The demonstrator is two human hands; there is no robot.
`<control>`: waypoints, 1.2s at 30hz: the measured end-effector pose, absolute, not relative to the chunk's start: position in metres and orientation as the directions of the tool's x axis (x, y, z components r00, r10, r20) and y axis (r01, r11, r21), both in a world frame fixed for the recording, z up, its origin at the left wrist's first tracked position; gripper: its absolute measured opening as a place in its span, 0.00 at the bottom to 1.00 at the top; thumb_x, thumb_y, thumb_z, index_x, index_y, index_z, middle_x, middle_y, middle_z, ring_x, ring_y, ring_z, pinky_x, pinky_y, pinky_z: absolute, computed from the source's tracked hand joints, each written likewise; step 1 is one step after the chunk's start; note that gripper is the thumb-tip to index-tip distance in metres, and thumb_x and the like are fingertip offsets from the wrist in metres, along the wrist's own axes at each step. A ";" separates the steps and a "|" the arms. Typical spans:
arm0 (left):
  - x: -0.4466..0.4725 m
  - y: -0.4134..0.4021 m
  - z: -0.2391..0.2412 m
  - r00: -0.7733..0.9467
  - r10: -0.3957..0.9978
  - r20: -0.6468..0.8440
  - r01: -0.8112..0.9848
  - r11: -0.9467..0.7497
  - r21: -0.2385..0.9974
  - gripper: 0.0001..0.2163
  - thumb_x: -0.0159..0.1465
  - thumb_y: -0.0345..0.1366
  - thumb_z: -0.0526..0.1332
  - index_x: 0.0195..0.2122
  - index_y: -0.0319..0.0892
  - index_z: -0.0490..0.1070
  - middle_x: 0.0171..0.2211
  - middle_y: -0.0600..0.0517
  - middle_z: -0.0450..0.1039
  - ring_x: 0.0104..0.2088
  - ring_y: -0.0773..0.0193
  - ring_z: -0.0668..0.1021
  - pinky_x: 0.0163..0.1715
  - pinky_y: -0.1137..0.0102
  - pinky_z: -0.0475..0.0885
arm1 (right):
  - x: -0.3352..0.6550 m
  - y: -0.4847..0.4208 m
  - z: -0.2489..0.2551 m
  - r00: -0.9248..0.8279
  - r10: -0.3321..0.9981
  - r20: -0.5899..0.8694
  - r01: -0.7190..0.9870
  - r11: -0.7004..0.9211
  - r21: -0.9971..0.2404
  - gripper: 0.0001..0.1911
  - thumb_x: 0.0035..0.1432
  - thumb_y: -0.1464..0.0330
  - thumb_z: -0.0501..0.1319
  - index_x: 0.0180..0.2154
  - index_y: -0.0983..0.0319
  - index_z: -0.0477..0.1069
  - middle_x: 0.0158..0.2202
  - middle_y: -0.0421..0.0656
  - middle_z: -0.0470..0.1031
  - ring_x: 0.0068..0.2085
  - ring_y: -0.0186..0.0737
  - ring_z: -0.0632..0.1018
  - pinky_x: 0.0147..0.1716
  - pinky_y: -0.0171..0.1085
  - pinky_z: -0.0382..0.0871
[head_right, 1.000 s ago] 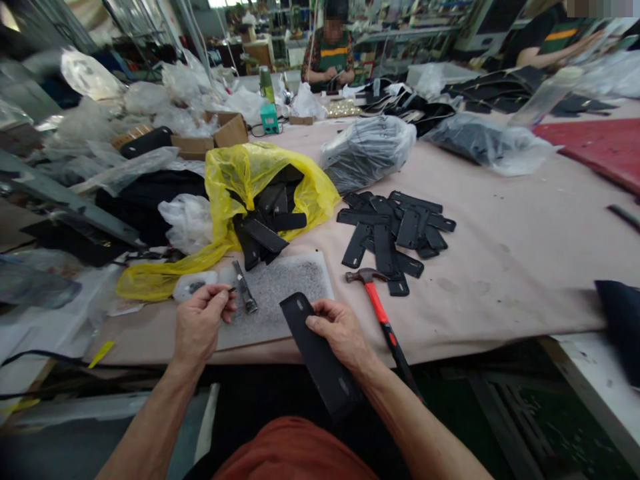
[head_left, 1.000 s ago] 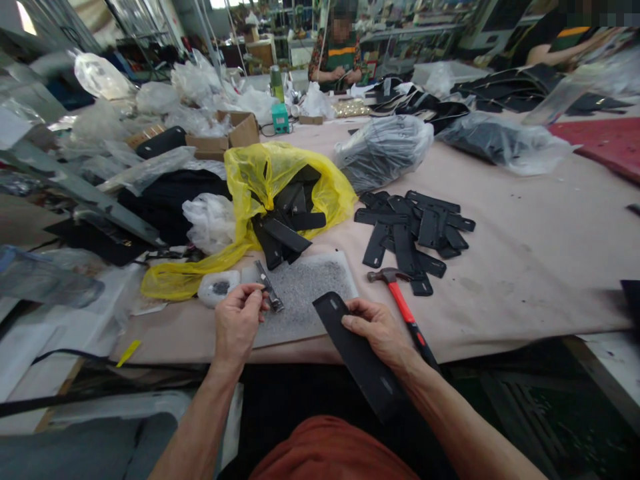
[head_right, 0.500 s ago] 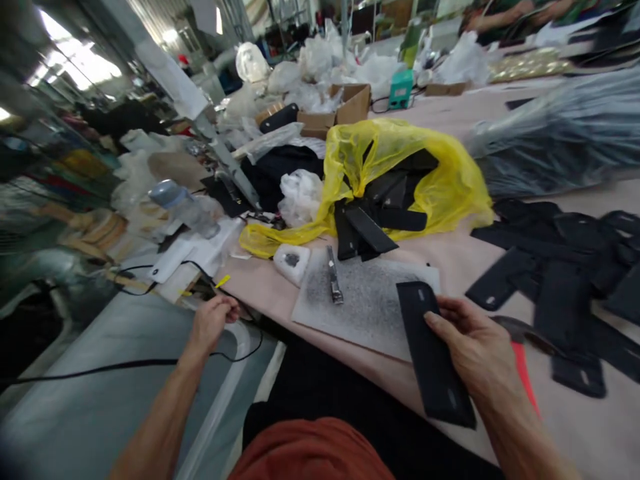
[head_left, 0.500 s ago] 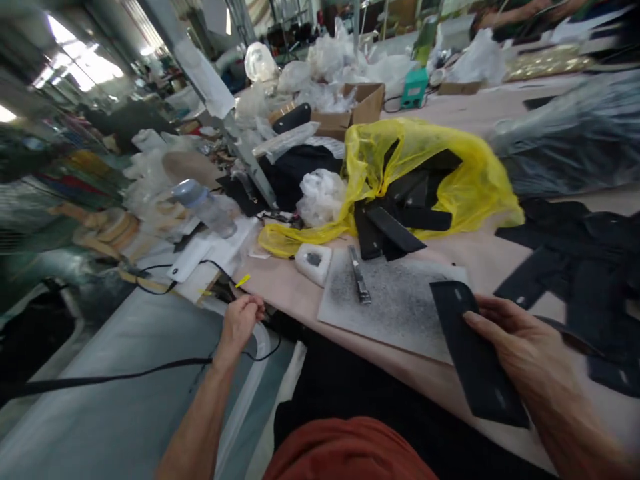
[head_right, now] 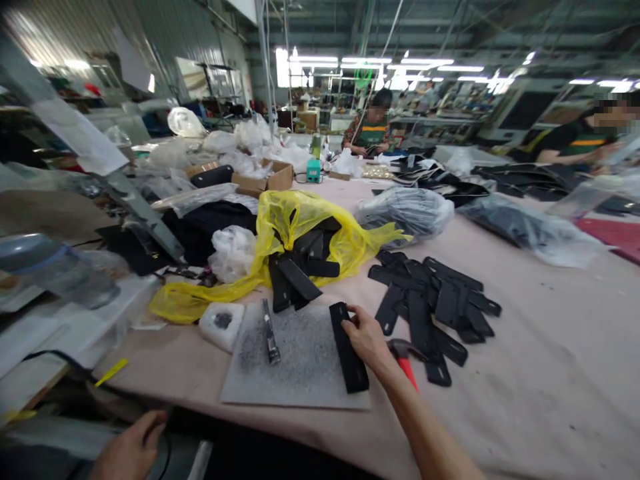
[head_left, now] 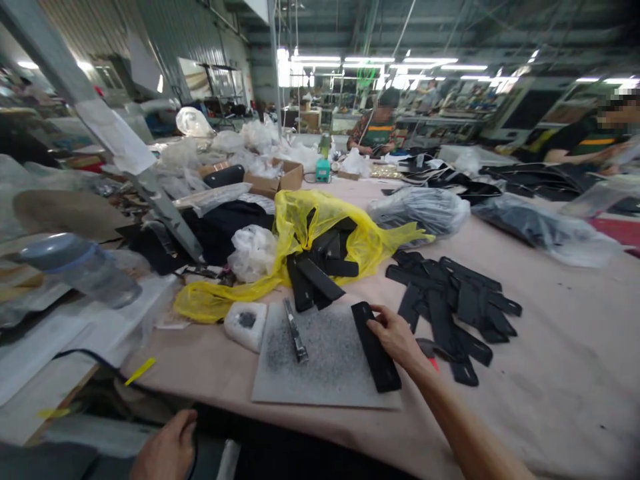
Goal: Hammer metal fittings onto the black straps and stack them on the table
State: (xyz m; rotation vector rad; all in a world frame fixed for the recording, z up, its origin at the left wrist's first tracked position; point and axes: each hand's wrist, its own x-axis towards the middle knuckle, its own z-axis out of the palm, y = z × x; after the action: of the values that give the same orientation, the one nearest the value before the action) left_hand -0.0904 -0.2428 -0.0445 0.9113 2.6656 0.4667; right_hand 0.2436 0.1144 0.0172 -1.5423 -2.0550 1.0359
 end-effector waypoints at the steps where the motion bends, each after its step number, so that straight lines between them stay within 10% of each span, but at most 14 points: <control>1: -0.090 -0.242 -0.045 -0.766 0.620 -0.170 0.530 0.758 0.381 0.14 0.56 0.39 0.50 0.34 0.47 0.75 0.32 0.48 0.82 0.35 0.50 0.83 0.35 0.63 0.76 | 0.242 0.116 0.018 -0.329 0.937 -0.114 0.710 0.166 -0.685 0.21 0.55 0.62 0.57 0.49 0.62 0.73 0.31 0.42 0.75 0.33 0.42 0.76 0.33 0.38 0.66; 6: -0.091 -0.237 -0.049 -0.761 0.648 -0.040 0.583 0.710 0.395 0.15 0.53 0.36 0.50 0.36 0.45 0.75 0.41 0.45 0.81 0.42 0.52 0.82 0.43 0.64 0.76 | 0.213 0.126 0.027 -0.345 0.937 0.055 0.767 0.315 -0.559 0.17 0.57 0.63 0.58 0.44 0.63 0.76 0.47 0.52 0.76 0.47 0.48 0.76 0.47 0.40 0.65; 20: -0.041 -0.216 0.006 -0.772 0.586 0.246 0.619 0.608 0.497 0.15 0.64 0.44 0.51 0.43 0.43 0.72 0.46 0.42 0.76 0.47 0.49 0.77 0.49 0.59 0.71 | 0.151 0.121 0.044 -0.282 0.950 -0.138 0.332 -0.039 -0.942 0.14 0.51 0.56 0.60 0.28 0.61 0.67 0.20 0.36 0.67 0.21 0.33 0.69 0.22 0.33 0.61; 26: 0.022 -0.152 0.045 -0.691 0.675 -0.258 0.126 0.464 0.877 0.19 0.60 0.53 0.59 0.39 0.42 0.75 0.34 0.47 0.80 0.38 0.53 0.81 0.40 0.63 0.76 | 0.178 0.031 0.050 -0.356 0.911 -0.207 0.025 -0.212 -0.977 0.19 0.50 0.52 0.67 0.27 0.61 0.68 0.18 0.36 0.67 0.20 0.31 0.66 0.21 0.32 0.58; 30: 0.045 -0.103 0.058 -0.535 0.726 -0.433 -0.316 0.303 0.899 0.23 0.58 0.55 0.62 0.43 0.38 0.73 0.35 0.45 0.79 0.36 0.56 0.81 0.30 0.68 0.77 | 0.191 -0.015 0.046 -0.365 0.887 -0.282 0.009 -0.300 -0.954 0.19 0.52 0.52 0.67 0.28 0.61 0.68 0.19 0.36 0.67 0.21 0.31 0.67 0.23 0.33 0.60; 36: 0.046 -0.084 0.050 -0.498 0.782 -0.375 -0.278 0.265 0.923 0.15 0.58 0.47 0.64 0.35 0.39 0.73 0.27 0.53 0.76 0.25 0.67 0.75 0.25 0.74 0.71 | 0.215 -0.035 0.035 -0.562 0.760 -0.327 0.042 -0.369 -0.929 0.17 0.53 0.54 0.68 0.33 0.61 0.69 0.26 0.38 0.72 0.26 0.34 0.71 0.27 0.34 0.64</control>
State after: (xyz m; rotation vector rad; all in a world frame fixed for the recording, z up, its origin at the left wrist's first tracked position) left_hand 0.0465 -0.0841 0.0500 0.4784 1.5930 1.4116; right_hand 0.2150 -0.0351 0.0350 -1.0833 -1.3749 1.9781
